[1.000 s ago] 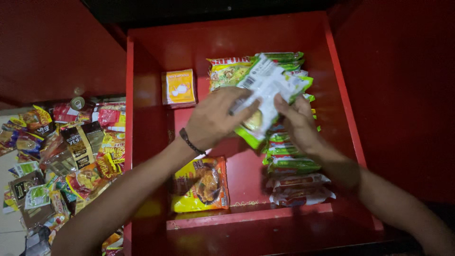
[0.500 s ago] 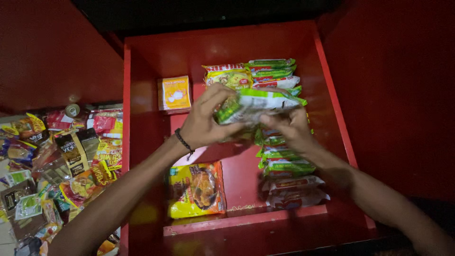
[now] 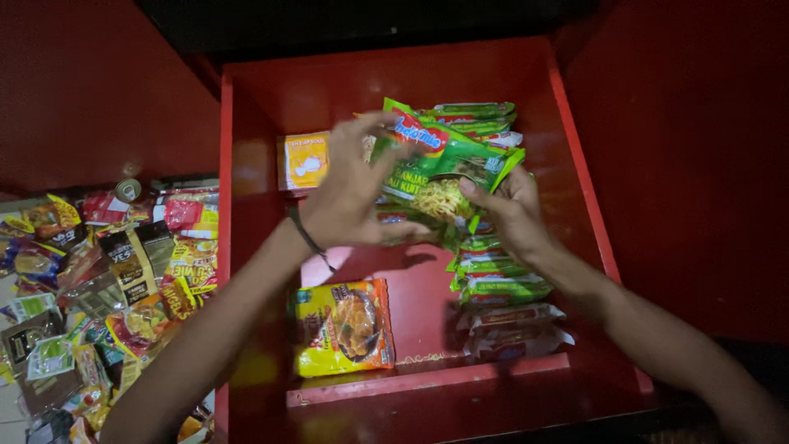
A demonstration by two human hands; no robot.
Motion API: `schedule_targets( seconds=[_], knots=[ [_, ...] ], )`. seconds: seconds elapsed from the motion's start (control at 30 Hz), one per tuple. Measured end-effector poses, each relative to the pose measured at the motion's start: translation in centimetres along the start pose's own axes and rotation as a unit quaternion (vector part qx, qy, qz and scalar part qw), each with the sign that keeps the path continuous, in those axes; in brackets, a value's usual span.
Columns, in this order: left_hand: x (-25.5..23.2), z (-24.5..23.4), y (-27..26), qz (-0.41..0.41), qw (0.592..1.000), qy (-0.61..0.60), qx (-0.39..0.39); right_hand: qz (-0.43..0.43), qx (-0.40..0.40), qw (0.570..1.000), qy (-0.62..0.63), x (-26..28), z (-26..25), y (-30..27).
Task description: The person empties a red drawer and reorganizes its contents by stacking instant noodle packets and other packaged food items neatly inside.
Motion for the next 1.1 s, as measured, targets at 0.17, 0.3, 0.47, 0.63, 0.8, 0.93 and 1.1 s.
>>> schedule_targets(
  seconds=[0.17, 0.3, 0.47, 0.63, 0.8, 0.93, 1.1],
  knots=[
    [3.1, -0.9, 0.0, -0.098, 0.970, -0.221, -0.014, 0.003, 0.022, 0.993, -0.116, 0.2, -0.2, -0.2],
    [3.8, -0.1, -0.8, -0.097, 0.936, -0.314, 0.122, 0.062, 0.046, 0.992, -0.101, 0.3, 0.7, -0.4],
    [4.1, 0.7, -1.0, -0.121, 0.929, -0.263, 0.230, -0.055, 0.105, 0.914, -0.387, 1.5, 1.8, -0.2],
    [3.6, 2.3, -1.2, -0.128, 0.915, -0.144, 0.354, 0.151, 0.104, 0.869, -0.459, 1.3, 2.0, -0.2],
    [2.2, 5.9, -2.3, -0.100, 0.917, -0.047, 0.384, 0.040, 0.190, 0.809, -0.555, 0.5, 2.9, -0.6],
    [1.9, 8.8, -3.0, -0.096, 0.904, 0.024, 0.416, 0.024, 0.209, 0.759, -0.616, -0.8, 2.8, -0.8],
    [2.3, 11.3, -4.3, -0.100, 0.899, 0.069, 0.422, -0.040, 0.217, 0.733, -0.643, -1.6, 2.7, -0.9]
  ],
)
Point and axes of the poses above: each hand's wrist, its own y-axis towards the middle knuckle, its own z-axis out of the palm, x = y × z, the point moved 2 cm from there along y, towards the middle knuckle, and after that the axes turned 10 degrees about x, right-handed, at the moved point
